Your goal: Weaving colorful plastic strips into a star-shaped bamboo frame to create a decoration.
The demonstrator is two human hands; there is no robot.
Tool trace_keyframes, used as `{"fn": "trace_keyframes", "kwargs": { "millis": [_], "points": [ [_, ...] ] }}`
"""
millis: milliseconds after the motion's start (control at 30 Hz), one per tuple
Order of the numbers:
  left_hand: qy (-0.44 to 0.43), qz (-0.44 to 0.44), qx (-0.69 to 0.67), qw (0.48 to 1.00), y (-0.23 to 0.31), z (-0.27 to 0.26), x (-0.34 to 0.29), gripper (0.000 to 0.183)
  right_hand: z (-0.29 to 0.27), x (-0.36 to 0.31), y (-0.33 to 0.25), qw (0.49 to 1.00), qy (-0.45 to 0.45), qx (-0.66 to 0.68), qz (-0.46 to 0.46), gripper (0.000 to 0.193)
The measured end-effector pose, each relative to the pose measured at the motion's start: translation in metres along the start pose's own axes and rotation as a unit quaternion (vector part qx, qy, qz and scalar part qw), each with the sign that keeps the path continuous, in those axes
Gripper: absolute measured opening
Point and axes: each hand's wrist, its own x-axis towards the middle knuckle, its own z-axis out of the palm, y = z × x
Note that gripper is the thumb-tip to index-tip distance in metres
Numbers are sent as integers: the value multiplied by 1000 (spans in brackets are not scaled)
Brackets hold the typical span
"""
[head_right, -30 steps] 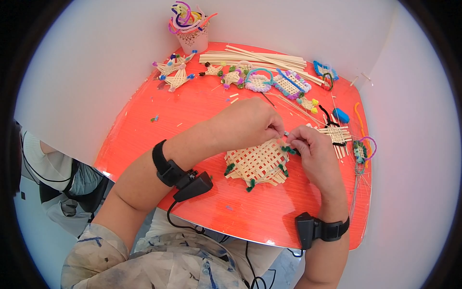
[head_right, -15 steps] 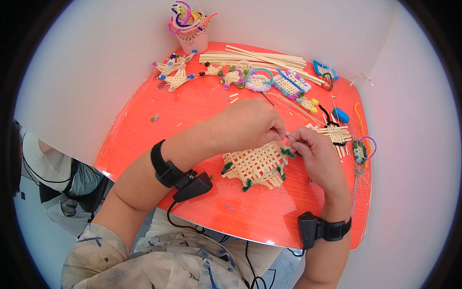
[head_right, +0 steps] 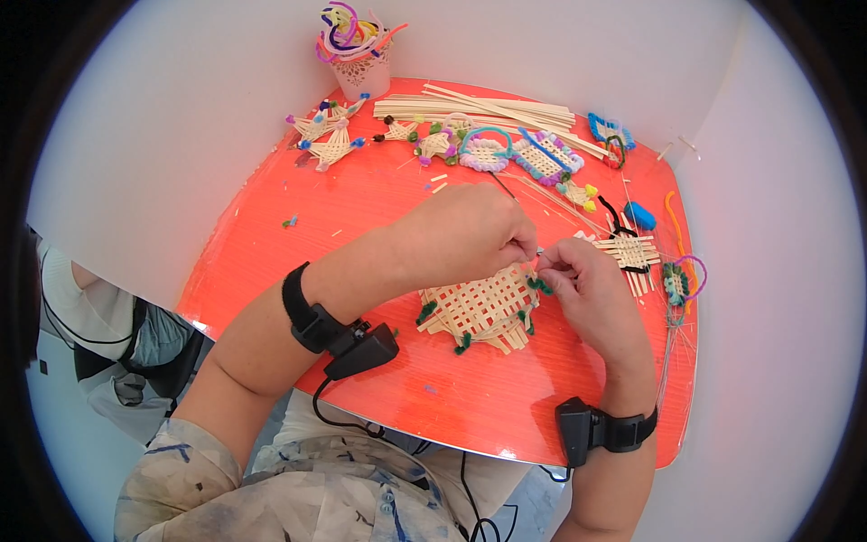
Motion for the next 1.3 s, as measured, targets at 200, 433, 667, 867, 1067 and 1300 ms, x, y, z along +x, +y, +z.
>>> {"fn": "trace_keyframes", "kwargs": {
  "millis": [200,433,667,867,1067,1300],
  "points": [
    [-4,0,-17,1000,-2,1,-1,13,1,1,-6,998,3,-43,-47,7],
    [-8,-7,-18,1000,-5,4,0,13,0,0,-7,1000,-16,11,0,2],
    [-22,-24,-18,999,-1,-1,0,12,6,2,4,992,-28,118,19,12],
    [-17,-16,-37,999,-4,-1,0,12,5,2,2,992,-34,125,-5,17],
    [-19,-26,-15,999,-8,-1,0,12,4,0,-7,996,-31,71,-34,17],
    [-11,-20,-28,999,-7,-1,1,13,0,1,-2,998,-36,23,-46,9]
  ]
}}
